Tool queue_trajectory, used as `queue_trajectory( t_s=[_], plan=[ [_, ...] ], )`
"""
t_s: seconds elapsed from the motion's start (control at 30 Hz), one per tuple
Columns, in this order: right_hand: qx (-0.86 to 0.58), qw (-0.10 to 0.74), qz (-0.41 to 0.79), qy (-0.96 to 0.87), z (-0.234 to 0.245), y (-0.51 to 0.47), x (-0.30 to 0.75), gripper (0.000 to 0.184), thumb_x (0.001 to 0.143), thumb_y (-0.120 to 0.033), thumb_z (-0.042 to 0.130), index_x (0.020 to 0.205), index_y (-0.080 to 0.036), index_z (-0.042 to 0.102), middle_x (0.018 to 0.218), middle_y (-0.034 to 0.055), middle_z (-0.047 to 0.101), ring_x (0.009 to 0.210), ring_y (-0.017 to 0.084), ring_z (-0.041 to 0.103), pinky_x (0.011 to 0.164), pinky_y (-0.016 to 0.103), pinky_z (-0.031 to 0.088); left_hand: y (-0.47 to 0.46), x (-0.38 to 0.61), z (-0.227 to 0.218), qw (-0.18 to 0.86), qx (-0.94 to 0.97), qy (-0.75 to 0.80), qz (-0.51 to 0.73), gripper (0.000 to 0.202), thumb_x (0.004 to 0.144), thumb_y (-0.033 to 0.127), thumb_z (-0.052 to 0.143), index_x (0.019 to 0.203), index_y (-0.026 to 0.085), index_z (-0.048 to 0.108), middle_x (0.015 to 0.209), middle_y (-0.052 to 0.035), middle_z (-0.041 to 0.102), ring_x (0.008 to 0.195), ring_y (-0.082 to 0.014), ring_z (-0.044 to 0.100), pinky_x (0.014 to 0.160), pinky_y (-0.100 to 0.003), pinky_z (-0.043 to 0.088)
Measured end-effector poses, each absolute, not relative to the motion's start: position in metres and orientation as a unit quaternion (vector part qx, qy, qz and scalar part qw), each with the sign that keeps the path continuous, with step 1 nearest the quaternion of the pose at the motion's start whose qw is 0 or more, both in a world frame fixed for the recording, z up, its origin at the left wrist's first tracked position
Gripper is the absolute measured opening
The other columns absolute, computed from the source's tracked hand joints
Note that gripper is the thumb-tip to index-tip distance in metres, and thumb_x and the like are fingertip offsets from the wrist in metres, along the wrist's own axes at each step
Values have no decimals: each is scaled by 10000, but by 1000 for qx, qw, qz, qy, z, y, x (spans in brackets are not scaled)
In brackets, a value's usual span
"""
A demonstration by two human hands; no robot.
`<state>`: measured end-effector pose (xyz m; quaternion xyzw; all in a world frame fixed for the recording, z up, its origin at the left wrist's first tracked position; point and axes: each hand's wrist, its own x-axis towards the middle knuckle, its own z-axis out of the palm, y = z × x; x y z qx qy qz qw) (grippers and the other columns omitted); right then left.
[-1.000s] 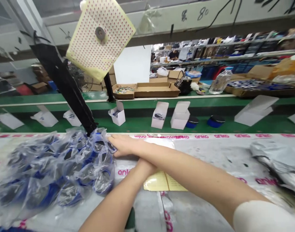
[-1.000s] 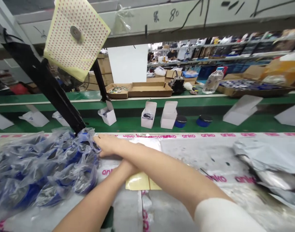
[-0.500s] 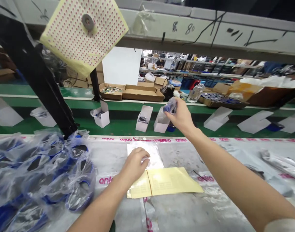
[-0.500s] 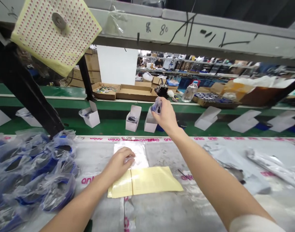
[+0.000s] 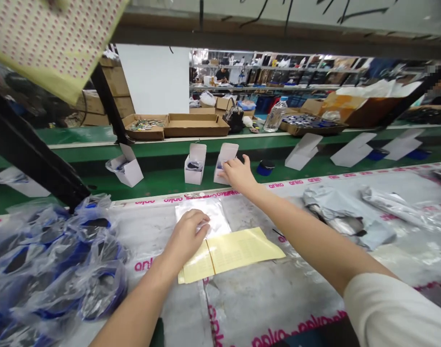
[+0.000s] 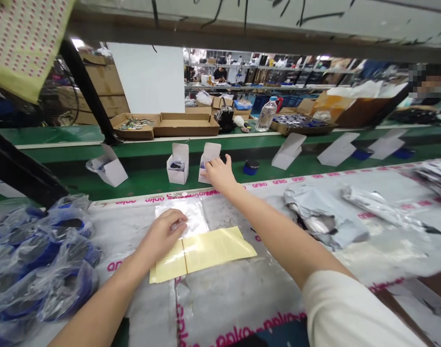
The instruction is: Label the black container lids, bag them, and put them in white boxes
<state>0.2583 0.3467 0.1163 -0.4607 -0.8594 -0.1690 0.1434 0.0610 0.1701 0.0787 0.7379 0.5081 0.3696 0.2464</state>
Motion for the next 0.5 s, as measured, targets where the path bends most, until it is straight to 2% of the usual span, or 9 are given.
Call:
queue_trajectory(
  t_s=[0.1, 0.23, 0.33, 0.4, 0.43, 0.5],
  plan=[
    [-449, 124, -167, -869, 113, 346, 257, 350, 956, -315, 593, 1226, -95, 630, 1178, 218, 659, 1134, 370, 509, 1111, 687, 147, 164, 66, 89, 207, 768, 492, 353, 154, 952, 106, 515, 1024, 175, 631, 1067, -64, 639, 1027, -234, 591, 929, -376, 464],
    [-440, 106, -154, -878, 121, 341, 253, 431, 879, -240, 665, 1279, -98, 597, 1247, 221, 645, 1197, 390, 482, 1109, 736, 123, 153, 80, 97, 194, 806, 461, 317, 131, 1001, 162, 529, 1091, 177, 624, 1110, -73, 641, 1063, -245, 582, 931, -387, 460],
    [-438, 156, -149, -873, 134, 323, 263, 501, 869, -220, 651, 1344, -103, 542, 1430, 231, 539, 1341, 410, 389, 1110, 734, 131, 149, 92, 95, 192, 827, 455, 268, 207, 1005, 201, 574, 1210, 186, 602, 1215, -89, 631, 1147, -270, 561, 964, -419, 449],
    [-442, 225, -119, -860, 141, 305, 281, 411, 918, -248, 588, 1311, -129, 565, 1459, 211, 519, 1357, 384, 404, 1107, 634, 249, 148, 99, 92, 181, 836, 451, 255, 273, 1006, 203, 582, 1279, 186, 568, 1259, -95, 625, 1186, -279, 548, 977, -437, 439],
    [-459, 247, -79, -850, 143, 296, 293, 335, 945, -270, 552, 1253, -147, 599, 1401, 194, 571, 1302, 355, 473, 1071, 551, 335, 148, 102, 91, 176, 839, 447, 256, 298, 1007, 196, 582, 1303, 187, 551, 1266, -93, 628, 1196, -280, 546, 985, -442, 433],
    [-515, 237, 32, -823, 142, 283, 319, 218, 975, -307, 516, 1080, -179, 657, 1160, 136, 697, 1075, 282, 621, 908, 391, 460, 148, 107, 91, 175, 841, 436, 268, 330, 1006, 174, 578, 1332, 193, 524, 1260, -84, 639, 1198, -274, 554, 1001, -449, 420]
  ],
)
